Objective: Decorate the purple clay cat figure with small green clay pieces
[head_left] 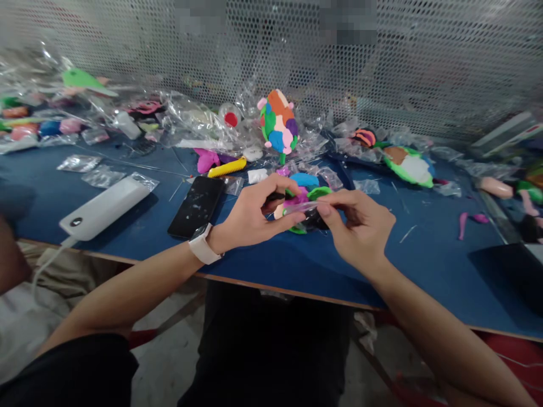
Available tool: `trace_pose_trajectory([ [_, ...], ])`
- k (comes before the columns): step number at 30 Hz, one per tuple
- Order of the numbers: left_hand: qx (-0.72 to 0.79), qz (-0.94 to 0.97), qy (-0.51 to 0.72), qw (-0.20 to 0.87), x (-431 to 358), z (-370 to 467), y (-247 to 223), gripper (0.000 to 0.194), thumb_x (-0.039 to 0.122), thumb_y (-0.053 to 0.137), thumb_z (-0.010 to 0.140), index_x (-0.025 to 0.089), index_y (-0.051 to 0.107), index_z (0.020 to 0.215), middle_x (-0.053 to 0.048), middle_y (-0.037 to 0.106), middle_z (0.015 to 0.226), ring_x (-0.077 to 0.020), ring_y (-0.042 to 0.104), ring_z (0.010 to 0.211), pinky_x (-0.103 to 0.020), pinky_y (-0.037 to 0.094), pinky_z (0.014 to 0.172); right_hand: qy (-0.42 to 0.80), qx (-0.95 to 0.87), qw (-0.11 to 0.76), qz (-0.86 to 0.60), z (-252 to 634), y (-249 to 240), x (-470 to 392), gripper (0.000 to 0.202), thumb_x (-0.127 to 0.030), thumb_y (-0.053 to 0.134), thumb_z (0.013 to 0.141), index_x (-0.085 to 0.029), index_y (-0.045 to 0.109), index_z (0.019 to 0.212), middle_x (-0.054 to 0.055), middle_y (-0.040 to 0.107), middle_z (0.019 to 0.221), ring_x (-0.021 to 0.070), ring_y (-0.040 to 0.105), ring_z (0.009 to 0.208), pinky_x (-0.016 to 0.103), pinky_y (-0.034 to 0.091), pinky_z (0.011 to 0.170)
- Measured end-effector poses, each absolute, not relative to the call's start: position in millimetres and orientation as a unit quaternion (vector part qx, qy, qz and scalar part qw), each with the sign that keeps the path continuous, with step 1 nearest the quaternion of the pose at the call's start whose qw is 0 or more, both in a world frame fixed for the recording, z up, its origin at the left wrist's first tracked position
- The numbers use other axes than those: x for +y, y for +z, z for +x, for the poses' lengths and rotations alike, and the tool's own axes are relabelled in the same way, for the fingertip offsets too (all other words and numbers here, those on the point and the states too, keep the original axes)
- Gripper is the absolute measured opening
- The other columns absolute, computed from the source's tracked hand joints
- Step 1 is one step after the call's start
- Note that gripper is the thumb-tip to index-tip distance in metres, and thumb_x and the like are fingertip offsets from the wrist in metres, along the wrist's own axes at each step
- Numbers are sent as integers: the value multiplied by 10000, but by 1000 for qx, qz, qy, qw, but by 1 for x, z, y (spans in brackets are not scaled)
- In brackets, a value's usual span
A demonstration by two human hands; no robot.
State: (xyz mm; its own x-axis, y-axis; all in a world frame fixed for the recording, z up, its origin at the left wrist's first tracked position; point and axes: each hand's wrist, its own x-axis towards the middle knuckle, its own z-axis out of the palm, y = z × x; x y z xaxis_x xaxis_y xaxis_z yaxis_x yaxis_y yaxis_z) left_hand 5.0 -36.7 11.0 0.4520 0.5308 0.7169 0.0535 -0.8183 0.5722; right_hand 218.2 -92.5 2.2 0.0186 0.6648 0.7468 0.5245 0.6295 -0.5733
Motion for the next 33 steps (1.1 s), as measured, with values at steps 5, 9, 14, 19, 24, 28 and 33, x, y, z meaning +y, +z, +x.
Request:
trace_pose_trajectory([
  [5, 152, 847, 473, 189, -36, 4, 14, 134, 292, 744, 984, 165, 705, 963, -3, 671, 816, -67, 493, 638, -204, 408, 605, 49, -729, 558, -394, 216, 7, -92, 74, -211, 769, 951, -283, 766, 968, -14, 805, 894, 171, 760, 816, 318, 615, 738],
  [9, 155, 841, 488, 173, -35, 6, 10, 81, 243, 735, 979, 167, 709, 967, -23, 703, 853, -91, 587, 723, -214, 473, 668, 52, -749, 543, -377, 215, 12, -93, 85, -177, 754, 950, -262, 749, 947, 2, 800, 907, 183, 764, 872, 340, 626, 818],
  [14, 138, 840, 493, 179, -36, 8, 10, 51, 224, 712, 977, 185, 694, 950, -24, 714, 866, -107, 628, 765, -229, 515, 706, 66, -756, 532, -375, 215, 14, -95, 73, -187, 738, 956, -256, 738, 933, 9, 789, 890, 186, 757, 851, 347, 623, 797],
  [19, 149, 840, 487, 185, -39, 10, 12, 86, 202, 687, 958, 189, 672, 874, -14, 666, 799, -106, 592, 712, -227, 485, 660, 68, -759, 524, -380, 212, 16, -96, 84, -207, 715, 966, -262, 724, 903, 7, 784, 860, 191, 752, 824, 364, 628, 774],
  [24, 148, 843, 480, 192, -38, 9, 13, 109, 234, 688, 963, 190, 668, 866, -9, 633, 769, -108, 580, 704, -226, 475, 644, 69, -761, 522, -378, 211, 16, -96, 87, -215, 721, 966, -264, 731, 895, 2, 790, 848, 181, 741, 802, 353, 617, 753],
  [28, 118, 855, 474, 173, -34, 5, 12, 183, 271, 682, 1004, 185, 646, 847, -19, 638, 791, -115, 596, 728, -234, 497, 674, 109, -755, 526, -377, 217, 15, -95, 64, -241, 738, 958, -258, 743, 896, 8, 780, 843, 182, 718, 780, 359, 591, 731],
  [33, 85, 881, 440, 150, -30, 3, 9, 229, 302, 651, 1053, 172, 631, 866, -31, 643, 838, -122, 622, 789, -228, 515, 713, 150, -745, 541, -360, 223, 14, -93, 55, -220, 760, 938, -248, 748, 892, -4, 752, 825, 162, 683, 746, 344, 560, 713],
])
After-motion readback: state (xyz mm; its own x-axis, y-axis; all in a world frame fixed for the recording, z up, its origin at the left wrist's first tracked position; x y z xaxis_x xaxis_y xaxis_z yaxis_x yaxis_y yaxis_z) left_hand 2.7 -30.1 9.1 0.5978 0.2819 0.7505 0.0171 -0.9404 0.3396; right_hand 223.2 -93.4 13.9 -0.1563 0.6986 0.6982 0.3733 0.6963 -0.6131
